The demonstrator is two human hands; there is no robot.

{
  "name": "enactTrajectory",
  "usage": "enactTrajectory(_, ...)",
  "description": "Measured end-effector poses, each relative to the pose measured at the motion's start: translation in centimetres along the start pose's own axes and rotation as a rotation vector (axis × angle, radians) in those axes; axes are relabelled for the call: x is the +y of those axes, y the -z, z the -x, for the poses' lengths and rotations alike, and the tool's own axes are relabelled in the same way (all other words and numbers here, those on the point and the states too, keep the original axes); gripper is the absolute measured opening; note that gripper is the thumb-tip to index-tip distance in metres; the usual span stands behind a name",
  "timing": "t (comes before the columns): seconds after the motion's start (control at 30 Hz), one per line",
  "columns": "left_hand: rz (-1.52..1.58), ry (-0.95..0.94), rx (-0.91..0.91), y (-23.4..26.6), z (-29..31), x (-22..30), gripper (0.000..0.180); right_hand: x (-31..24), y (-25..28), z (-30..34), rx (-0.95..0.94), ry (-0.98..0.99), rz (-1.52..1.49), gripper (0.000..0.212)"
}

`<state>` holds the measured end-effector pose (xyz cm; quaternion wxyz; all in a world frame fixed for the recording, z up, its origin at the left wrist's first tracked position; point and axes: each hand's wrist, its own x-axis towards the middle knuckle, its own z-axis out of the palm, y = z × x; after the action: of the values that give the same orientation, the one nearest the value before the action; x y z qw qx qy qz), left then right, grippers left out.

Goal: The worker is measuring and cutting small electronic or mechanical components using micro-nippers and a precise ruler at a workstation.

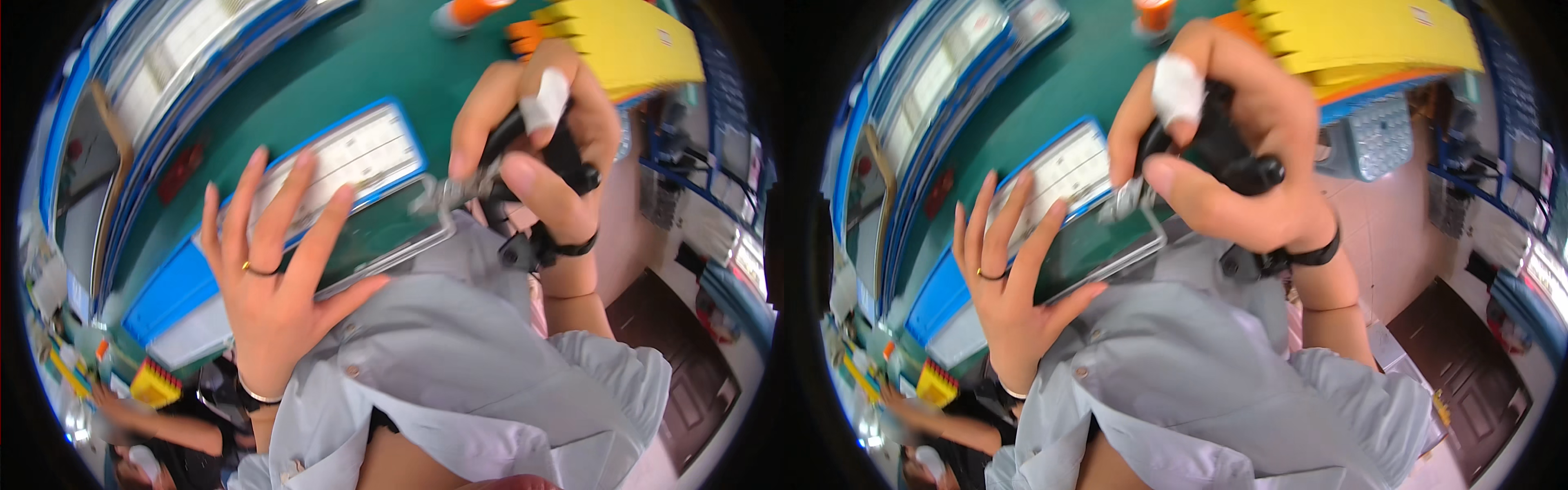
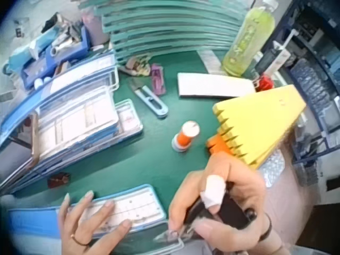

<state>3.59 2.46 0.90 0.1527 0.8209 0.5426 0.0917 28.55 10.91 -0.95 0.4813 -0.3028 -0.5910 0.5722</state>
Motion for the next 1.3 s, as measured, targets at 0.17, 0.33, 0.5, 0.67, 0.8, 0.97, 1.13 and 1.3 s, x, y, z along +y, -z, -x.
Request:
enactTrajectory(0.17,0.038,0.000,0.075,-0.4,0.3,0.3,0.070,-4.3,2.6,2.3,0.214,0.214,0.056,0.018)
enactTrajectory(0.33,0.050,-0.045,0.102,-0.2,0.5,0.1,0.073,-7.9,9.5,4.1,0.758,-0.016,0.780,0.013)
enactTrajectory(0.5,0.071,-0.057,0.119,-0.5,0.5,-0.1,0.072,-5.9,10.6,3.1,0.458,0.098,1.682,0.024)
enactTrajectory(0.67,0.079,-0.064,0.142,-0.6,0.9,-0.2,0.071,-6.2,9.1,2.4,0.426,-0.069,1.832,0.020)
enactTrajectory(0.8,0.075,-0.068,0.149,-0.6,0.9,-0.1,0.070,-6.0,9.4,2.1,0.324,0.129,1.967,0.015)
enactTrajectory(0.97,0.073,-0.074,0.160,-0.5,1.0,-0.1,0.069,-5.2,9.7,1.9,0.398,0.158,1.877,0.014)
enactTrajectory(1.13,0.073,-0.093,0.167,-0.5,1.2,-0.2,0.066,-5.2,10.7,2.1,0.476,0.168,1.720,0.011)
enactTrajectory(1.3,0.194,-0.127,0.181,-0.3,0.6,0.2,0.077,-10.8,7.7,3.7,0.547,0.199,1.041,0.009)
